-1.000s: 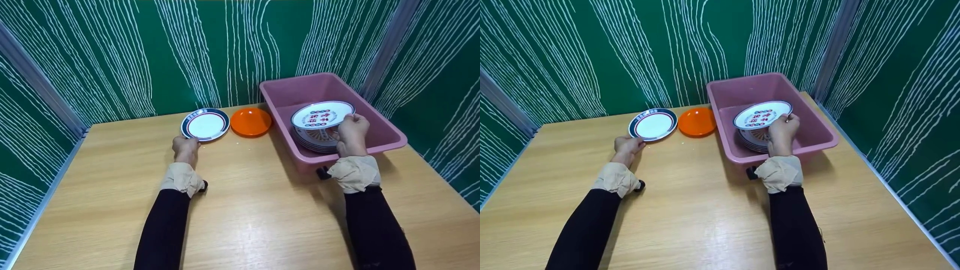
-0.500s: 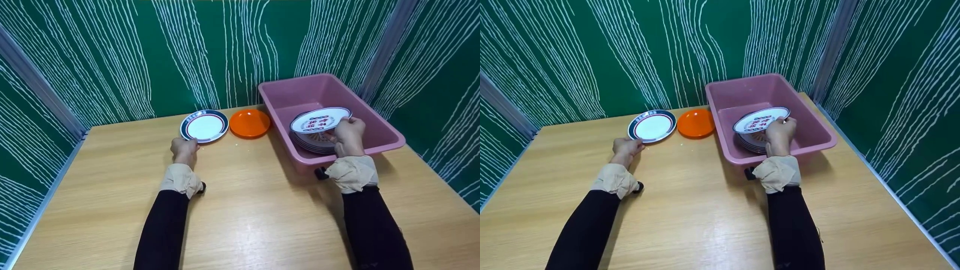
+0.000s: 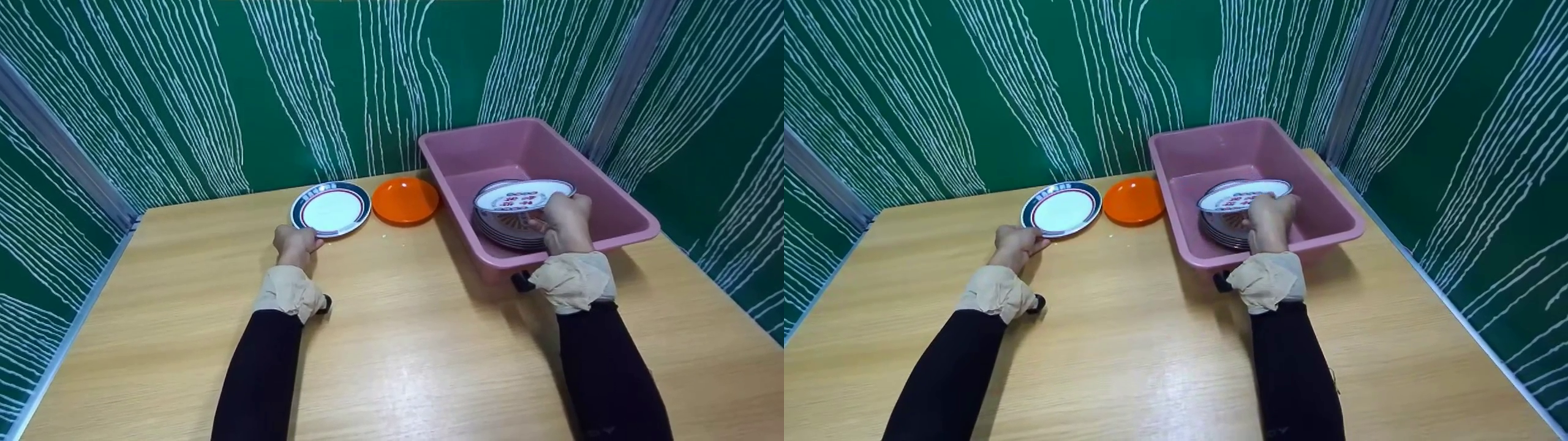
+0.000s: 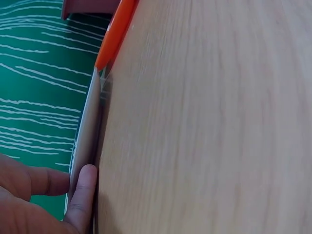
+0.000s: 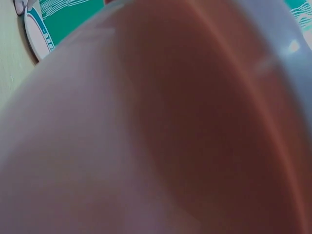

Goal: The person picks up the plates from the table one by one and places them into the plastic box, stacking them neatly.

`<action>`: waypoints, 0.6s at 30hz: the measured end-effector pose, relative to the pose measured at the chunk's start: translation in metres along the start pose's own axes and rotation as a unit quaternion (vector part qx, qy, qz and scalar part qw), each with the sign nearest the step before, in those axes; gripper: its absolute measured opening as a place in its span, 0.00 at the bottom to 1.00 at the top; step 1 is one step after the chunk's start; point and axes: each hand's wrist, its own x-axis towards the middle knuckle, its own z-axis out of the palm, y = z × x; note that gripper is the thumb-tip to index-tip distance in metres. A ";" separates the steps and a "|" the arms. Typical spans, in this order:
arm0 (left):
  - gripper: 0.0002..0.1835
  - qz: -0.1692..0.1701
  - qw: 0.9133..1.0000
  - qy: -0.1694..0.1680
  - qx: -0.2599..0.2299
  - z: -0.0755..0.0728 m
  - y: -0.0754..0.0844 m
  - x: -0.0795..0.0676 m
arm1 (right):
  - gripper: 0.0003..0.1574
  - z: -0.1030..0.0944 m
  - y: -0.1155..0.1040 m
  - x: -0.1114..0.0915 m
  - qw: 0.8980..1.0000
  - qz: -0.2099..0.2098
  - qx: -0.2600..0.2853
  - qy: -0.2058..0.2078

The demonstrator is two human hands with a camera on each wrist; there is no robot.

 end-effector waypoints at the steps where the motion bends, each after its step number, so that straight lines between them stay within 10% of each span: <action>1: 0.39 0.000 1.000 0.001 -0.006 0.000 0.000 0.000 | 0.29 0.000 0.000 0.000 1.000 -0.001 -0.001 0.003; 18: 0.39 -0.004 0.997 -0.015 -0.079 -0.017 0.003 -0.010 | 0.58 0.004 -0.002 0.005 0.998 0.021 -0.045 0.024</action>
